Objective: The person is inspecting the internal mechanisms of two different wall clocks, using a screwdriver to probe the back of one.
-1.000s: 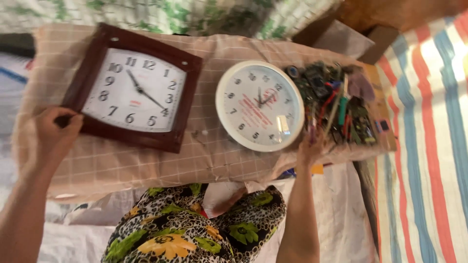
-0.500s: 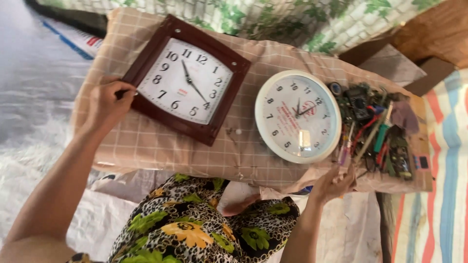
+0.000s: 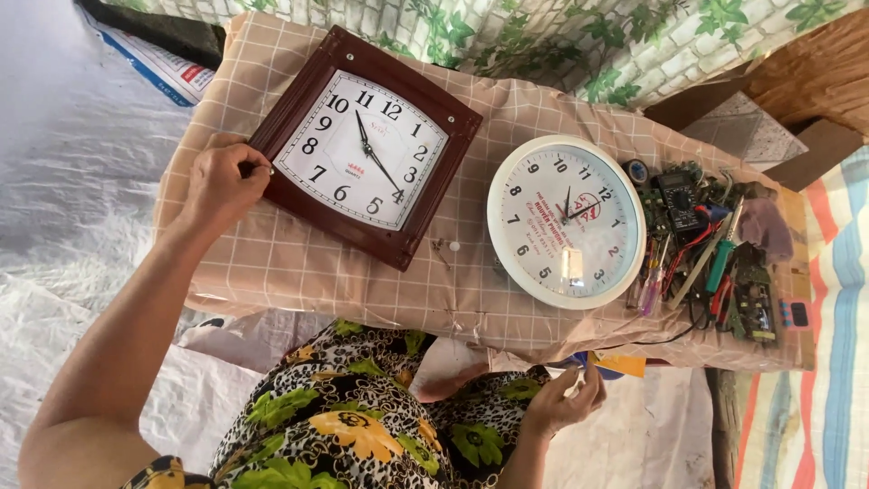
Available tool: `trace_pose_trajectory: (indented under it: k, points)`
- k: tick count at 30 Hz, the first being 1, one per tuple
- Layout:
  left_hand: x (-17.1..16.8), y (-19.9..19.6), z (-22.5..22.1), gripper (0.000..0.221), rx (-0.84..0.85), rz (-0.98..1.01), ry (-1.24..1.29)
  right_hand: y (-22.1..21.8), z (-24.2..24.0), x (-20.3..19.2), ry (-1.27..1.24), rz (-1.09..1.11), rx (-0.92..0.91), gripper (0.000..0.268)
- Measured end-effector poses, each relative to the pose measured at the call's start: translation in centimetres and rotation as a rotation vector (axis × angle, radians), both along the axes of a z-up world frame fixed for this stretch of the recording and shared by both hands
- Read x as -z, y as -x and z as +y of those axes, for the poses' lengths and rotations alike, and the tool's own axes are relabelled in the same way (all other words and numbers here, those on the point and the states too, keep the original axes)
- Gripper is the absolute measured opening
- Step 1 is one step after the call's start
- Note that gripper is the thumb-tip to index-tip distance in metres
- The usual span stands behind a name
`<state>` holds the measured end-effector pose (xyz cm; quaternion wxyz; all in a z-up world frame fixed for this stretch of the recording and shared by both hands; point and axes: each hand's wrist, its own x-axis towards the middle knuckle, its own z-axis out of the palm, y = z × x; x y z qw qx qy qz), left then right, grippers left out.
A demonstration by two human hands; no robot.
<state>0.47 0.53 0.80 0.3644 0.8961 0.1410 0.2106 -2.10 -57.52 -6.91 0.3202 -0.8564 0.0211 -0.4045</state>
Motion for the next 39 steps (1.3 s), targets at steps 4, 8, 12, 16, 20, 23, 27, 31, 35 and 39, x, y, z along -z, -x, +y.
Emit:
trace_pose_trajectory:
  k: [4, 8, 12, 16, 20, 23, 27, 31, 35, 39]
  points:
    - [-0.8, 0.2, -0.3, 0.014, 0.010, 0.011, 0.067, 1.2, 0.1, 0.1, 0.016, 0.033, 0.042, 0.024]
    - [-2.4, 0.3, -0.9, 0.028, -0.035, 0.133, 0.289, 1.3, 0.4, -0.1, -0.042, 0.022, 0.032, 0.023]
    - [-1.1, 1.2, -0.9, 0.047, -0.054, -0.018, 0.740, 1.5, 0.7, -0.1, -0.064, 0.027, 0.033, 0.019]
    - [-1.1, 1.0, -0.8, 0.058, -0.162, 0.041, 0.862, 1.2, -0.1, 0.8, -0.073, 0.004, 0.022, 0.018]
    - [-1.6, -0.5, 0.8, 0.050, -0.200, 0.325, 0.686, 0.7, -0.5, 1.8, -0.079, -0.013, 0.016, 0.015]
    - [0.3, -2.0, 1.8, 0.044, -0.168, 0.346, 0.682, 0.6, 0.1, 1.1, -0.043, -0.041, -0.003, 0.015]
    - [3.0, -1.8, 2.0, 0.029, -0.078, 0.098, 0.905, 0.9, -0.1, 1.1, -0.029, -0.040, 0.008, 0.012]
    - [2.3, 0.1, 1.8, 0.041, -0.120, 0.090, 0.951, 1.4, -0.6, 1.5, -0.103, -0.019, 0.037, 0.015]
    - [4.3, 1.9, 4.0, 0.034, -0.151, 0.015, 0.941, 1.6, -1.1, 2.1, -0.179, -0.007, 0.018, 0.015]
    - [3.7, 2.9, 4.9, 0.024, -0.191, 0.019, 1.003, 1.4, -0.7, 1.9, -0.137, 0.007, 0.034, 0.013]
